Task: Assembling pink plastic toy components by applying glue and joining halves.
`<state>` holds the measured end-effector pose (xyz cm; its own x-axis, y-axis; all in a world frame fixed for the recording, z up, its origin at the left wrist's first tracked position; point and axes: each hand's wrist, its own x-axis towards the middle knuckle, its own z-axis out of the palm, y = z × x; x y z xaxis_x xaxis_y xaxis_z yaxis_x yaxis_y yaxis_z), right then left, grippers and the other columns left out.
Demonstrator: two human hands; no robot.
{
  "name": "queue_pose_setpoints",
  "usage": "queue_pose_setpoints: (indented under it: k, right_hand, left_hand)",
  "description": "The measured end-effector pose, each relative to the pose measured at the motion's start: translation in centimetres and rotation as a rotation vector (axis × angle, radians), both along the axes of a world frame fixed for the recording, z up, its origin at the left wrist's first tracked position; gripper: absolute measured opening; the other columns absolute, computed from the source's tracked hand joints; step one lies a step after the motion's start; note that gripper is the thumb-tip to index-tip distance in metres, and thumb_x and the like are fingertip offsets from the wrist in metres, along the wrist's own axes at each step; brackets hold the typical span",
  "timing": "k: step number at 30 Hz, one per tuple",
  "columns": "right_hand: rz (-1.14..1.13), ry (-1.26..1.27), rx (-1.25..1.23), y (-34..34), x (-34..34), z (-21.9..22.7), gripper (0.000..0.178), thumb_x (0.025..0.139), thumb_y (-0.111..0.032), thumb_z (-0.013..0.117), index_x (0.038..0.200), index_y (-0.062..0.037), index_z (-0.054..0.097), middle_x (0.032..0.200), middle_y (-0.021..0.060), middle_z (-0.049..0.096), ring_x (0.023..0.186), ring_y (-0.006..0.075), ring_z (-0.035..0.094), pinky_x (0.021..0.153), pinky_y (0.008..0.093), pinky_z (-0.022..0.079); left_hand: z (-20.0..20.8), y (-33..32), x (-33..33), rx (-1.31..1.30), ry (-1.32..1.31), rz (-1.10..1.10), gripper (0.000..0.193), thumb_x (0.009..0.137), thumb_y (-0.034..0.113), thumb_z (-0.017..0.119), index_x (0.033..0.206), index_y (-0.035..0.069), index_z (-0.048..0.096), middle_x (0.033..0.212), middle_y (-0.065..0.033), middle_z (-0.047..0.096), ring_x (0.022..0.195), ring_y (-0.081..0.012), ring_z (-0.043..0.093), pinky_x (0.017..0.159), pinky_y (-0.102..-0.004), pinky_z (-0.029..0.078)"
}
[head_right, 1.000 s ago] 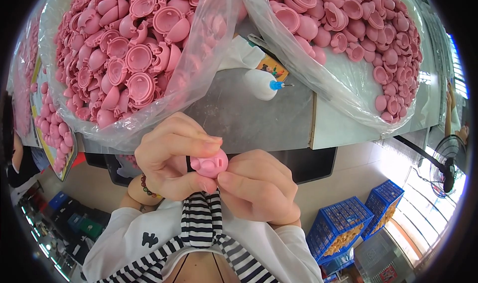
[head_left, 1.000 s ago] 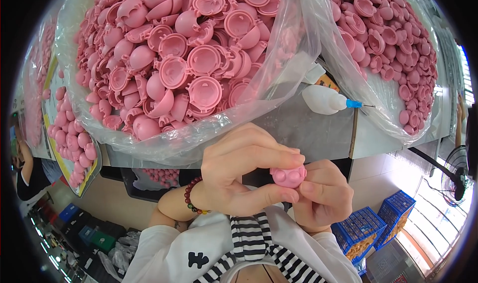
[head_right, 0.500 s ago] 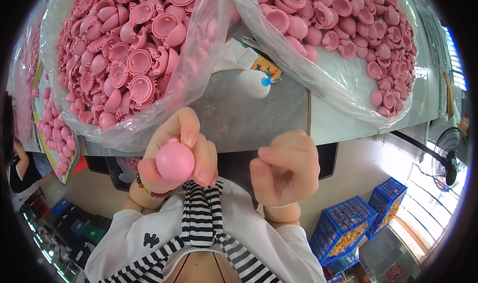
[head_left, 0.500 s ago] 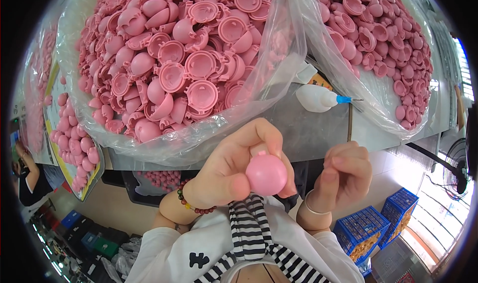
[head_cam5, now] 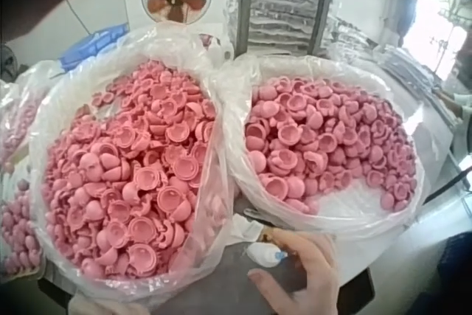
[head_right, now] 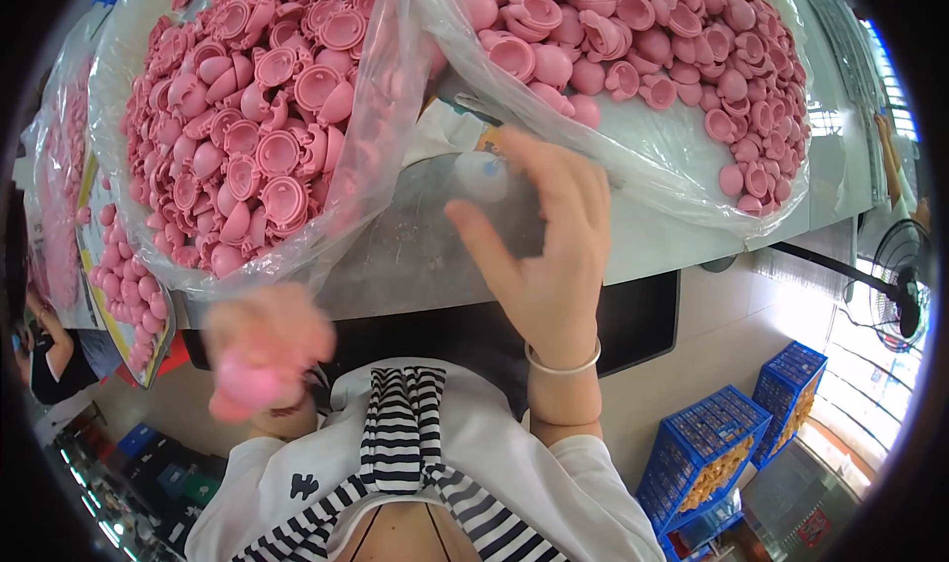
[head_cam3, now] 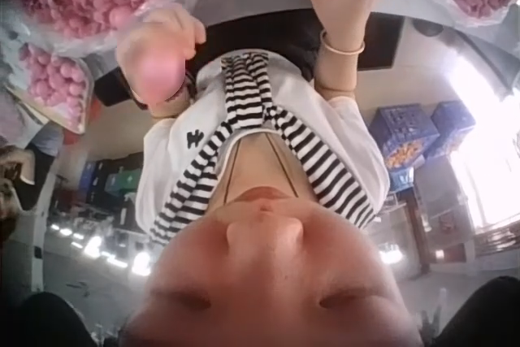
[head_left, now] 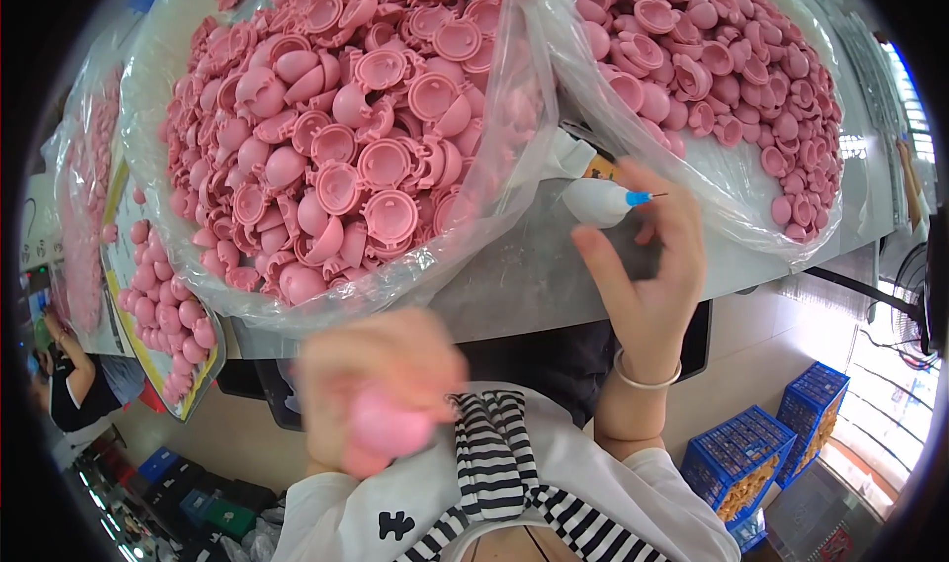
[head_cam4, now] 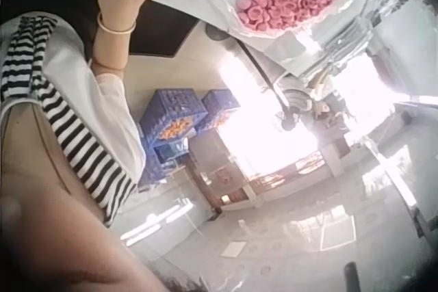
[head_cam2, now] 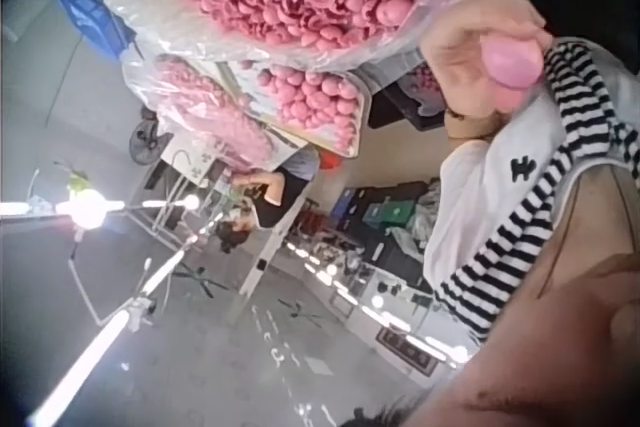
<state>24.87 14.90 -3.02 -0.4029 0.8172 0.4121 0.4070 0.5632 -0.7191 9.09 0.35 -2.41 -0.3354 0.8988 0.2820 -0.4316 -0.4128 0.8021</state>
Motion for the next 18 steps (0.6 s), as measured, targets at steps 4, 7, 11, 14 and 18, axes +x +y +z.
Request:
queue_pose_setpoints:
  k: [4,7,11,14,18]
  right_hand:
    - [0.029,-0.012,0.063,0.7,0.2,0.0,0.032,0.06,-0.006,0.07,0.089,-0.0016,0.058,0.09,0.0085,0.06,0.08,0.0248,0.051,0.071,0.0307,0.042]
    - [0.037,-0.015,0.035,0.7,0.8,0.2,0.031,0.063,-0.009,0.067,0.091,0.0003,0.057,0.093,0.0099,0.059,0.083,0.0261,0.05,0.074,0.0312,0.041]
    - [0.11,-0.072,0.088,1.0,0.6,0.1,0.032,0.068,-0.013,0.063,0.094,0.0037,0.054,0.096,0.0136,0.057,0.087,0.0288,0.048,0.077,0.0334,0.039]
    - [0.1,-0.113,0.084,0.9,1.0,0.7,0.029,0.068,-0.014,0.064,0.089,0.0032,0.055,0.091,0.0136,0.057,0.083,0.0297,0.048,0.074,0.0334,0.04]
    - [0.083,-0.177,-0.013,-0.3,1.5,1.1,0.024,0.066,-0.014,0.065,0.081,0.0019,0.055,0.086,0.0132,0.056,0.08,0.03,0.048,0.072,0.0329,0.04]
  left_hand:
    - [2.9,-5.5,-6.7,-0.479,0.958,1.115,0.03,0.079,0.02,0.06,0.097,-0.004,0.056,0.094,-0.0134,0.058,0.086,-0.0184,0.053,0.075,-0.0317,0.044]
    - [1.9,-11.0,-16.1,-0.714,1.362,1.303,0.032,0.083,0.018,0.055,0.108,-0.003,0.053,0.103,-0.0118,0.057,0.094,-0.0176,0.053,0.082,-0.0318,0.042]
    - [0.5,-12.3,-18.8,-0.917,1.261,1.263,0.033,0.083,0.015,0.055,0.113,0.002,0.051,0.111,-0.0109,0.055,0.099,-0.0176,0.052,0.086,-0.0309,0.04]
    - [1.5,-10.7,-16.8,-0.917,1.59,1.363,0.034,0.084,0.012,0.054,0.115,0.0,0.05,0.115,-0.0128,0.053,0.102,-0.0193,0.051,0.084,-0.03,0.043]
    - [2.4,-4.2,-6.6,-0.423,1.026,1.528,0.022,0.085,0.009,0.05,0.1,-0.006,0.054,0.102,-0.0148,0.057,0.094,-0.0195,0.054,0.083,-0.0312,0.042]
